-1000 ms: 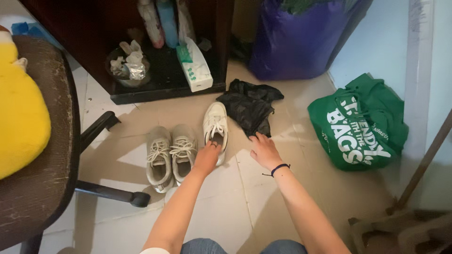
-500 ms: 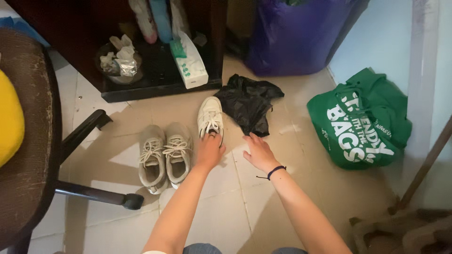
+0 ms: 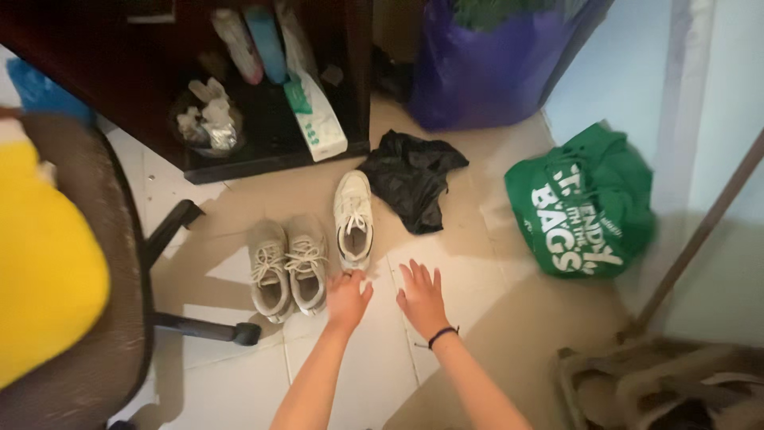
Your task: The person removes several pairs of white sneakers from a multi-tier shoe rack and places them on the floor. They then pick up the shoes and place them back onto the rack in a different arrangement.
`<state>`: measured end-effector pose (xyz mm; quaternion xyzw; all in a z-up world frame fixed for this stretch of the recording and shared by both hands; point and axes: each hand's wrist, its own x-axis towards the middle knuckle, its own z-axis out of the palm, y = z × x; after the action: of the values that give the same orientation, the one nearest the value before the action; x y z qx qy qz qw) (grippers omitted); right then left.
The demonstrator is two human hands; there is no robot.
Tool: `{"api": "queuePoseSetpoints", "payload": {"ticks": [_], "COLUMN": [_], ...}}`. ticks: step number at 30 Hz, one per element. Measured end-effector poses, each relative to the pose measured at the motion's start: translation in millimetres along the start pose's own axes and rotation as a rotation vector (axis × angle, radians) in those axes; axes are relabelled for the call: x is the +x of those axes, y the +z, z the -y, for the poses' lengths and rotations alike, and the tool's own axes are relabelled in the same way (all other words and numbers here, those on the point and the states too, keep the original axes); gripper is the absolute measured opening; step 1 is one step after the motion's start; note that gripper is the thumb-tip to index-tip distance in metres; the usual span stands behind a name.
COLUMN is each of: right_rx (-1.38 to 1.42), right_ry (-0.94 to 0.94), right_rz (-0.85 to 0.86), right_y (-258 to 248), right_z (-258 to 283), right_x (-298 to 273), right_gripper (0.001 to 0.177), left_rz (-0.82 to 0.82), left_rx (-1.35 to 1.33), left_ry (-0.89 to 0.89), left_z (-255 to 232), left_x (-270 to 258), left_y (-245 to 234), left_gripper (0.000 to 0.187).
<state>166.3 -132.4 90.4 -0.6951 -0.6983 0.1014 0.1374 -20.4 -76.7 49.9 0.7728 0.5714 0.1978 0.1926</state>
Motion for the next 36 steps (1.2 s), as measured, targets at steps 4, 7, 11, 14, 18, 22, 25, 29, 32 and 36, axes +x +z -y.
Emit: {"api": "queuePoseSetpoints", "payload": {"ticks": [4,7,11,14,18,22,25,29,32,36], "right_rx": [0.053,0.065,0.176,0.194,0.198,0.283,0.311,0.304,0.382,0.463], "right_ry": [0.140,0.149,0.184,0.194,0.224,0.200,0.178,0.116,0.095,0.093], "right_rz": [0.053,0.035,0.000,-0.015,-0.022,-0.061,-0.078,-0.086,-0.115,-0.116], "right_y": [-54,-107,-186,-250,-327,-389,-427,-470,-495,-521], "right_z": [22,35,57,79,111,140,162,191,207,225], "right_x": [-18,-29,-44,-55,-66,-77,-82,-84,-81,-98], "right_gripper": [0.059,0.060,0.061,0.060,0.061,0.061,0.061,0.061,0.062,0.063], "left_rz": [0.062,0.066,0.119,0.217,0.212,0.146,0.108,0.095,0.066,0.008], "left_rx": [-0.062,-0.088,-0.108,-0.059,-0.128,-0.220,-0.237,-0.239,-0.274,-0.345], "left_ry": [0.028,0.029,0.012,-0.031,-0.073,-0.089,-0.063,-0.021,-0.019,-0.009], "left_z": [-34,-64,-103,-136,-177,-212,-233,-252,-262,-271], "left_x": [-6,-4,-3,-12,-24,-45,-56,-65,-62,-72], "left_y": [-60,-112,-184,-240,-315,-378,-419,-468,-493,-518], "left_gripper": [0.028,0.031,0.031,0.030,0.027,0.026,0.026,0.026,0.027,0.026]}}
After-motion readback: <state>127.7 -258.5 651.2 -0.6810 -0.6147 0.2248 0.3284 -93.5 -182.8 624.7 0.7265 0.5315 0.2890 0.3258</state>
